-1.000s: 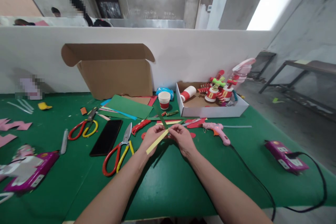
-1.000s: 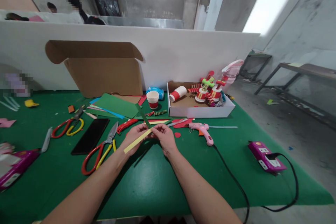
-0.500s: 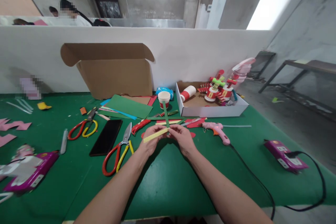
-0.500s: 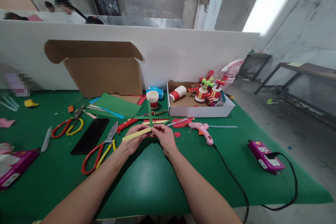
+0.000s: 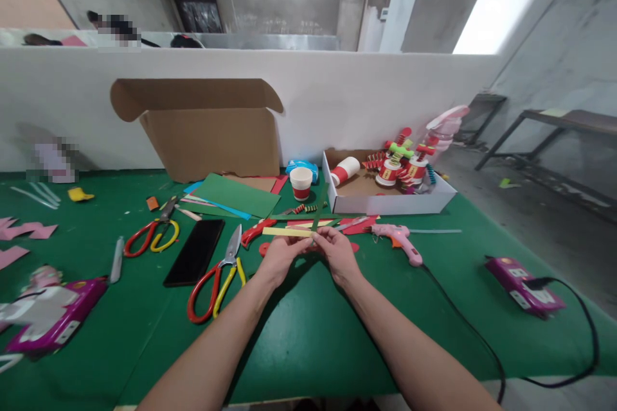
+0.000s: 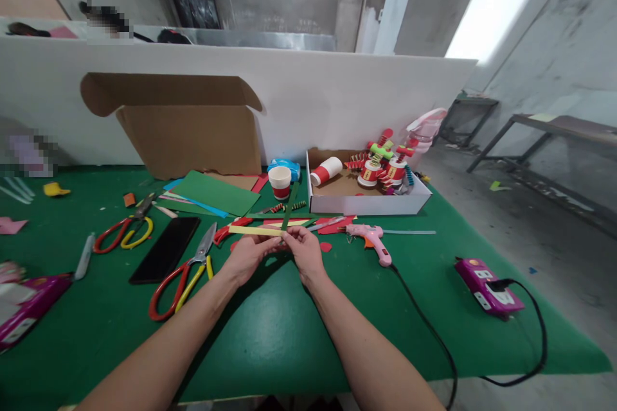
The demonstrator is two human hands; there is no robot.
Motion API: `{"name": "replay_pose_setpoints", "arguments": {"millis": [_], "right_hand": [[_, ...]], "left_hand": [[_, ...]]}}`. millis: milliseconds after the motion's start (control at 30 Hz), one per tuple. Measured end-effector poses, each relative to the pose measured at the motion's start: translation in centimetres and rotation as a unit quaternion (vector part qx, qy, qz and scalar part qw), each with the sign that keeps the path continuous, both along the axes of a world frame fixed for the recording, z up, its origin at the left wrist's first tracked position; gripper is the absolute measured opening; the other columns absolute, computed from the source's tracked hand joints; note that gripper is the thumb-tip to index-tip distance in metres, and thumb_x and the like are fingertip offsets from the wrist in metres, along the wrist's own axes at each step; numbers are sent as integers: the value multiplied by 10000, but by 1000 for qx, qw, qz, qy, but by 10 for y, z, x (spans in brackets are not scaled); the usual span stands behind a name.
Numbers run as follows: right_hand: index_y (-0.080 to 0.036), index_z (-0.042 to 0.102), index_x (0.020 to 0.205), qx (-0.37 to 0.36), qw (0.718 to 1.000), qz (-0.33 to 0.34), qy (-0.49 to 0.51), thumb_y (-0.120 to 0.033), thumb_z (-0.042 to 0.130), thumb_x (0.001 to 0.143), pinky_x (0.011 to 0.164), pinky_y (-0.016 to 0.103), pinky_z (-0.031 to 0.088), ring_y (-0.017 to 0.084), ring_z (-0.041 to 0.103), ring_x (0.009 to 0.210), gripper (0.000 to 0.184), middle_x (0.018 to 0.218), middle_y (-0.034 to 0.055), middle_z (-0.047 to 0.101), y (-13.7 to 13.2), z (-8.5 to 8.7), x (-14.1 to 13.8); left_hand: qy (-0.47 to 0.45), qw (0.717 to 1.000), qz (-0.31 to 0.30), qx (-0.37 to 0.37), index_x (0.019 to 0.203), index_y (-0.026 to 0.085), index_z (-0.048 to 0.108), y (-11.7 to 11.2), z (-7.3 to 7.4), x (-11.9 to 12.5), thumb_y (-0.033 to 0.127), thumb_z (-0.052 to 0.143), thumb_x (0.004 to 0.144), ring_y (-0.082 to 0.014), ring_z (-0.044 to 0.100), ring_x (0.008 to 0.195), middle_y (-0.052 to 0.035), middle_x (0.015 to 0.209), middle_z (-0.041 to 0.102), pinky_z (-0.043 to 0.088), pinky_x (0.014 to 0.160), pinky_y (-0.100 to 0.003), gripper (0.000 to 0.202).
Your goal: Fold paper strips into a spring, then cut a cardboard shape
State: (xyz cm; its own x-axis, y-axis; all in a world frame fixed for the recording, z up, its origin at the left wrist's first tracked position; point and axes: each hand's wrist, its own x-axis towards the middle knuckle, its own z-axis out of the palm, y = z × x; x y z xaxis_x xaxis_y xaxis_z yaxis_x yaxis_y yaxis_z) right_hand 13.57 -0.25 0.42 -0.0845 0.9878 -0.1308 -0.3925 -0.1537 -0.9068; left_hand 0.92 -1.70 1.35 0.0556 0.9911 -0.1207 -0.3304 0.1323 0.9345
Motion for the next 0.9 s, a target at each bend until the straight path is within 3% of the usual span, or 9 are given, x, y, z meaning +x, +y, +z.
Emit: {"name": "replay_pose_setpoints", "arguments": {"millis": [300, 533, 900], "right_hand": [[-180, 623, 690, 2, 1000, 18, -4, -379, 842, 507, 618, 264, 500, 91, 551, 540, 348, 616, -43, 600, -3, 4, 0], [-177, 636, 687, 10, 1000, 18, -10, -368, 850, 499, 614, 258, 510, 89, 559, 539, 343, 606, -41, 605, -3, 6, -1], [-174, 645, 712, 6, 999, 28, -29, -348, 841, 510, 625, 277, 520, 99, 565, 563, 331, 640, -32, 616, -1, 3, 3]], "left_hand": [[20, 998, 52, -14, 733, 118, 706, 3, -5, -2, 397, 850, 481, -149, 603, 632, -54, 689, 691, 489, 671, -292, 403], [29, 998, 57, -4, 719, 114, 715, 6, -9, -3, 411, 837, 487, -149, 599, 626, -74, 689, 699, 476, 639, -278, 397], [63, 996, 67, -9, 703, 123, 718, 4, -3, -2, 391, 824, 489, -140, 586, 603, -63, 684, 699, 474, 603, -263, 359]]}}
